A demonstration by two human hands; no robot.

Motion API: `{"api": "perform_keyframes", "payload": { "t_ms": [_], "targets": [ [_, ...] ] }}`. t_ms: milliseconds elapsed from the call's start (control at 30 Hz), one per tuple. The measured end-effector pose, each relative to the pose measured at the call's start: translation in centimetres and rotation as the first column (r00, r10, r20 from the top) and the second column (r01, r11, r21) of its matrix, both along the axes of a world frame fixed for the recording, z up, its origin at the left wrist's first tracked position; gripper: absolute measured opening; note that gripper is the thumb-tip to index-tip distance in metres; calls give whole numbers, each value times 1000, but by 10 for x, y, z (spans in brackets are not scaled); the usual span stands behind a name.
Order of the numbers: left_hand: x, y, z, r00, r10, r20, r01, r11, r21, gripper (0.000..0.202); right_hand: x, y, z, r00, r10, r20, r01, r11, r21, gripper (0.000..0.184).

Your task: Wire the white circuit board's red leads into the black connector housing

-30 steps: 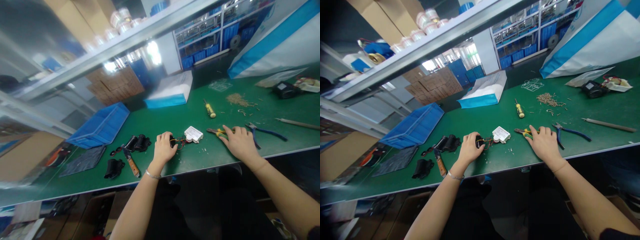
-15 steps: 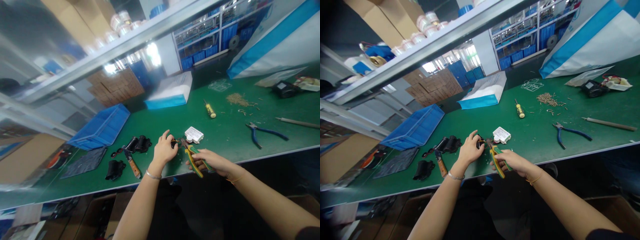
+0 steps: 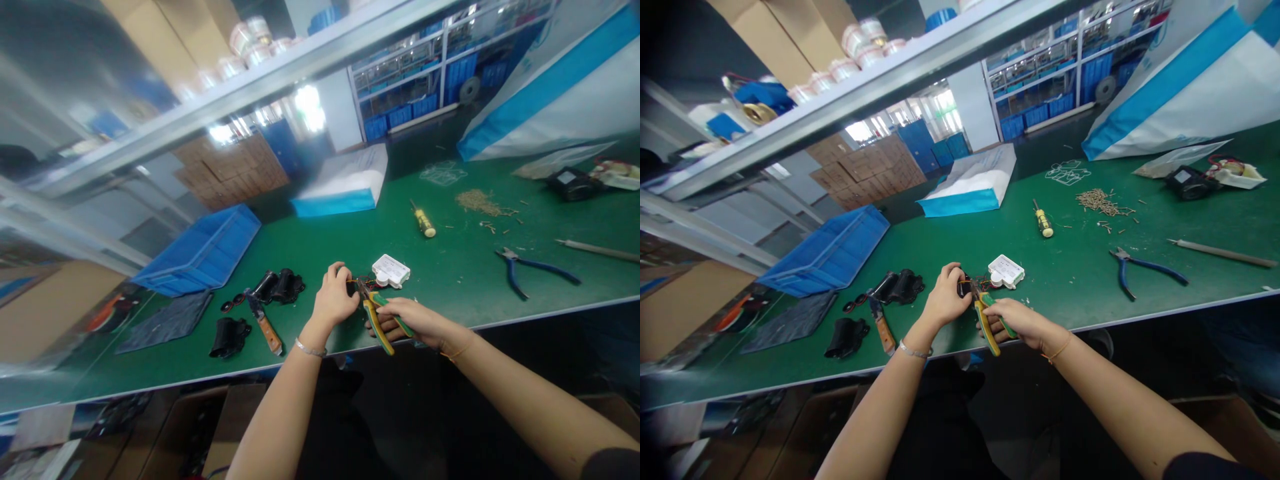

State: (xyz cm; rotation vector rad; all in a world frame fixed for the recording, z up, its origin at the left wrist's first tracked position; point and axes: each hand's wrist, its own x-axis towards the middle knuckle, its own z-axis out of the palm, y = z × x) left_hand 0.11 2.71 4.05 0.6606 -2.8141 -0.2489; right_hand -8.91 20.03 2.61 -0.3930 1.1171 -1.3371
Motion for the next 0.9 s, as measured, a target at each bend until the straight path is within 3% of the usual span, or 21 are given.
{"api": "perform_keyframes", "payload": {
  "t_ms": [200,533,900],
  "targets": [
    [1,-1,-1,1000,-13,-13,13,999,39,27,1,-7,-3,999,-30,-43,30,1000,7,18],
    [2,-3,-2,1000,-18,-16,19,998,61,29,11,-8,-3,976,-209,-61,211,977,28,12],
    [1,-2,1,999,-30,-12,31,998,61,31,15,-7,0,966,-249,-68,253,966,55,14]
  ]
}}
